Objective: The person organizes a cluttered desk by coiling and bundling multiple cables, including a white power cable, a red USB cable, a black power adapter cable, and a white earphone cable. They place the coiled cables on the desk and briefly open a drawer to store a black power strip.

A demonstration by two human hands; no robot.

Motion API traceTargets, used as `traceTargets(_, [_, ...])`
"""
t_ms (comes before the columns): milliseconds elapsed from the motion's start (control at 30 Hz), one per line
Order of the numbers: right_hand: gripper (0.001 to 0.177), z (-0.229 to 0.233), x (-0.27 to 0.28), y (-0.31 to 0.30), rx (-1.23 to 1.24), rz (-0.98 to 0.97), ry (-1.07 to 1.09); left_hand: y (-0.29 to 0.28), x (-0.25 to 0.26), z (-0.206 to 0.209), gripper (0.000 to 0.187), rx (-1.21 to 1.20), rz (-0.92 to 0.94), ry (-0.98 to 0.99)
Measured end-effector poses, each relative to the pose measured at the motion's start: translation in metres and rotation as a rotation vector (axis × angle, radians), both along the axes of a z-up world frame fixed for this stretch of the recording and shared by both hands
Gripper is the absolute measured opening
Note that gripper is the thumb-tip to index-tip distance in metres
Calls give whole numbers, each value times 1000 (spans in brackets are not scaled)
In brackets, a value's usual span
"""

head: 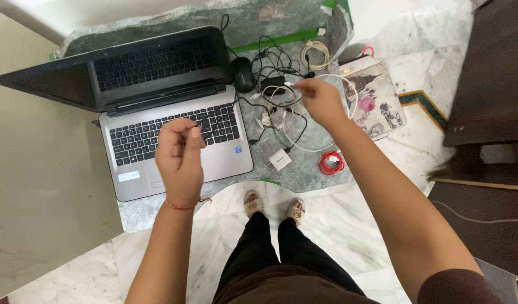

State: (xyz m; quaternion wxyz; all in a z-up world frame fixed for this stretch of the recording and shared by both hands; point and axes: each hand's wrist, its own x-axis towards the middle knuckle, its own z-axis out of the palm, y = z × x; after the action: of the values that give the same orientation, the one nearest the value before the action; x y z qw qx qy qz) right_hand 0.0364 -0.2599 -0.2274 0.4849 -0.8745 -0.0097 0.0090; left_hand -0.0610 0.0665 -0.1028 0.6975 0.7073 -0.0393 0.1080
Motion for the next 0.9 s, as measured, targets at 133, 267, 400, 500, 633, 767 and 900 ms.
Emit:
traceTargets(133, [56, 65, -26, 20, -306, 76, -90, -4, -10, 33, 8, -40, -17, -106])
traceTargets(267, [56, 136, -51, 60, 168, 380, 62, -21, -9, 67, 9, 91, 34, -242])
traceTargets(400, [25, 178, -60, 78, 163, 351, 121, -29, -9, 106, 6, 159, 116, -427])
traceTargets(500, [15, 198, -55, 77, -100, 353, -44, -34, -16, 135, 5, 173, 117, -535])
traceTargets(633, [12, 216, -41, 67, -78, 309, -402, -39, -23, 158, 5, 182, 88, -562])
traceTargets(767, [12, 213, -32, 64, 210, 171, -262, -35, -17, 165, 5, 323, 46, -549])
traceTargets(900, [10, 206, -25, 50, 12, 151, -167, -28, -4, 164, 4, 400, 1, -463])
